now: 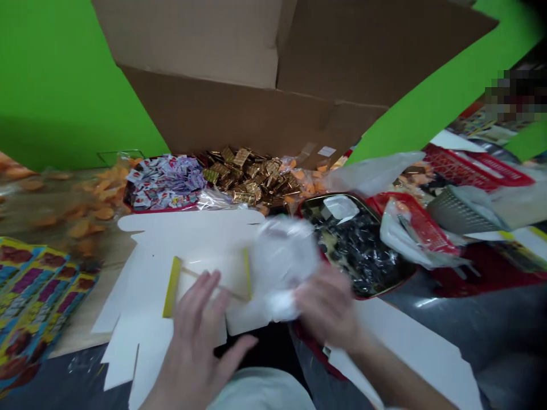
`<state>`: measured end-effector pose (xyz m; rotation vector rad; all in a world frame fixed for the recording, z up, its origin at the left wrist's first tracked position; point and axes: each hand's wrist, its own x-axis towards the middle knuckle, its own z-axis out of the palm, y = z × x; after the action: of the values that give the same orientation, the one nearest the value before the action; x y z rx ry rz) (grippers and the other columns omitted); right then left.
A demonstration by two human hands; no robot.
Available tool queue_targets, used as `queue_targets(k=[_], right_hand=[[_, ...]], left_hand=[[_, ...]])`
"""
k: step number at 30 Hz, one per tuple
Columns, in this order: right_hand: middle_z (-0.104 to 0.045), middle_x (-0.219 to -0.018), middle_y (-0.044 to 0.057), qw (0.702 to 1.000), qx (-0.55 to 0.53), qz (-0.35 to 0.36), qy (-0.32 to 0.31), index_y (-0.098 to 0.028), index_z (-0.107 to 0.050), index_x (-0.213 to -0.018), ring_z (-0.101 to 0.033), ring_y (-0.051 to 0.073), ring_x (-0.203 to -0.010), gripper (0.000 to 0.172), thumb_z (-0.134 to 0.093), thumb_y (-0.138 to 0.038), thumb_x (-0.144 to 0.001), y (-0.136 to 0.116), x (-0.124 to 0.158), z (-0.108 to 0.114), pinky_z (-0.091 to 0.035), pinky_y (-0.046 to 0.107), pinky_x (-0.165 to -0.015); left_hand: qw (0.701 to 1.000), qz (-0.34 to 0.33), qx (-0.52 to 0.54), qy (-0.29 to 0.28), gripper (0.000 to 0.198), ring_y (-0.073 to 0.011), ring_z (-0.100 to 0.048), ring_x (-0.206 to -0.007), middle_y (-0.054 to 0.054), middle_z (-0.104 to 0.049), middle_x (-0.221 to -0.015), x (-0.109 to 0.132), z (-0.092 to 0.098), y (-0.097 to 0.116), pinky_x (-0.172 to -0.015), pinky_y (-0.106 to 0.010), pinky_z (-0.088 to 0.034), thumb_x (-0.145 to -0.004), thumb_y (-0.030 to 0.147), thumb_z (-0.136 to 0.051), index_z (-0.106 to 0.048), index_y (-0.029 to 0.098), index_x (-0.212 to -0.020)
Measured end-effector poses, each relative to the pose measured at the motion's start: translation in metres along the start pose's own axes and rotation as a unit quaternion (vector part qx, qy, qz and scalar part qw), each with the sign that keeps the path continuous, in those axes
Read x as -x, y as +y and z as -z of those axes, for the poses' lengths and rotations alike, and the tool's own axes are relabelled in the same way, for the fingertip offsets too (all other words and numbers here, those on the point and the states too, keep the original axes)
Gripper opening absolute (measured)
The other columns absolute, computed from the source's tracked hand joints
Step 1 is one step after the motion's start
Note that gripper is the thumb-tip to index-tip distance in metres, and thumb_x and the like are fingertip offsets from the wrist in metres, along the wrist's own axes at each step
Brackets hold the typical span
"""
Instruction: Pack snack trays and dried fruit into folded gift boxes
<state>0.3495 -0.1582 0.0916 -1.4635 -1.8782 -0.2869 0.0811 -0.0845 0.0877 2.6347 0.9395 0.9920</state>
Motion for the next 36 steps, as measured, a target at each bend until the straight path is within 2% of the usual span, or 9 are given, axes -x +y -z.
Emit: queue_targets(k=[3,6,10,13,18,21,24,30,36], right_hand=[[-0.068,-0.102,0.0,0.988,-0.039,0.135,-0.07,-0.03,-0.062,-0.107,-0.056,0.017,-0.108,0.022,-0.052,-0.028,-0.087,-0.039,0.007,-0.022,-0.043,0.037,-0.1],[-0.065,-0.107,0.01,0.991,0.051,-0.116,-0.037,-0.019,-0.062,-0.111,-0.056,0.022,-0.108,0.033,-0.037,-0.033,-0.093,0.019,0.006,-0.029,-0.043,0.041,-0.097],[-0.059,-0.116,0.023,0.842,0.242,-0.434,-0.209,-0.009,-0.066,-0.103,-0.049,0.033,-0.116,0.032,-0.049,-0.031,-0.087,0.131,0.017,-0.034,-0.041,0.048,-0.092],[-0.062,-0.11,0.021,0.824,0.224,-0.439,-0.278,-0.011,-0.069,-0.086,-0.05,0.034,-0.115,0.022,-0.059,-0.03,-0.08,0.168,0.03,-0.046,-0.041,0.043,-0.09],[-0.067,-0.084,0.01,0.841,0.162,-0.446,-0.262,-0.015,-0.065,-0.086,-0.061,0.024,-0.083,0.021,-0.062,-0.033,-0.075,0.176,0.043,-0.036,-0.044,0.032,-0.073],[-0.064,-0.079,0.007,0.851,0.146,-0.501,-0.056,-0.015,-0.061,-0.097,-0.06,0.022,-0.071,0.033,-0.061,-0.04,-0.075,0.158,0.036,-0.017,-0.045,0.034,-0.067],[-0.064,-0.087,0.008,0.893,0.058,-0.434,0.109,-0.015,-0.054,-0.117,-0.061,0.021,-0.074,0.046,-0.055,-0.044,-0.081,0.104,0.015,-0.02,-0.048,0.035,-0.07],[-0.066,-0.087,0.006,0.969,-0.112,-0.134,-0.174,-0.02,-0.056,-0.123,-0.061,0.022,-0.086,0.036,-0.053,-0.026,-0.088,-0.027,-0.018,-0.117,-0.048,0.044,-0.09],[-0.063,-0.116,0.009,0.972,0.021,-0.028,-0.235,-0.019,-0.063,-0.113,-0.048,0.03,-0.121,0.026,-0.056,-0.023,-0.088,-0.039,-0.004,-0.144,-0.025,0.056,-0.111]], left_hand=[[0.989,-0.12,-0.023,-0.088,0.056,-0.022,-0.056,-0.112,-0.006,-0.061,-0.122,-0.002,0.002,0.003,-0.108,-0.044,-0.033,-0.088,0.023,-0.052,-0.038,0.025,-0.142],[0.985,-0.12,-0.032,-0.119,0.036,-0.0174,-0.061,-0.101,0.0,-0.069,-0.102,0.007,-0.001,-0.024,-0.108,-0.041,-0.031,-0.089,0.016,-0.047,-0.056,0.027,-0.122],[0.982,-0.087,-0.05,-0.16,0.031,-0.0202,-0.051,-0.122,0.004,-0.069,-0.106,0.024,0.004,-0.072,-0.113,-0.049,-0.018,-0.089,0.014,-0.045,-0.064,0.031,-0.106],[0.972,-0.04,-0.069,-0.221,0.031,-0.0218,-0.042,-0.131,0.002,-0.068,-0.112,0.035,0.007,-0.095,-0.113,-0.052,-0.016,-0.09,0.014,-0.043,-0.066,0.03,-0.104],[0.951,0.006,-0.033,-0.308,0.029,-0.0242,-0.029,-0.139,0.0,-0.058,-0.13,0.042,0.005,-0.108,-0.114,-0.053,-0.014,-0.092,0.03,-0.046,-0.062,0.03,-0.116],[0.945,0.011,-0.027,-0.327,0.035,-0.0261,-0.031,-0.138,0.0,-0.057,-0.132,0.046,0.002,-0.11,-0.115,-0.055,-0.003,-0.09,0.049,-0.047,-0.061,0.029,-0.116],[0.947,0.014,-0.051,-0.315,0.049,-0.0293,-0.031,-0.137,-0.003,-0.054,-0.135,0.05,-0.003,-0.112,-0.112,-0.058,0.005,-0.087,0.058,-0.048,-0.055,0.029,-0.126],[0.959,0.018,-0.082,-0.271,0.056,-0.0292,-0.038,-0.133,-0.007,-0.05,-0.139,0.052,-0.006,-0.104,-0.113,-0.057,0.005,-0.082,0.064,-0.052,-0.057,0.027,-0.125],[0.966,0.008,-0.062,-0.253,0.063,-0.0302,-0.033,-0.136,-0.008,-0.051,-0.138,0.048,-0.009,-0.101,-0.113,-0.058,0.004,-0.08,0.057,-0.06,-0.049,0.027,-0.135]])
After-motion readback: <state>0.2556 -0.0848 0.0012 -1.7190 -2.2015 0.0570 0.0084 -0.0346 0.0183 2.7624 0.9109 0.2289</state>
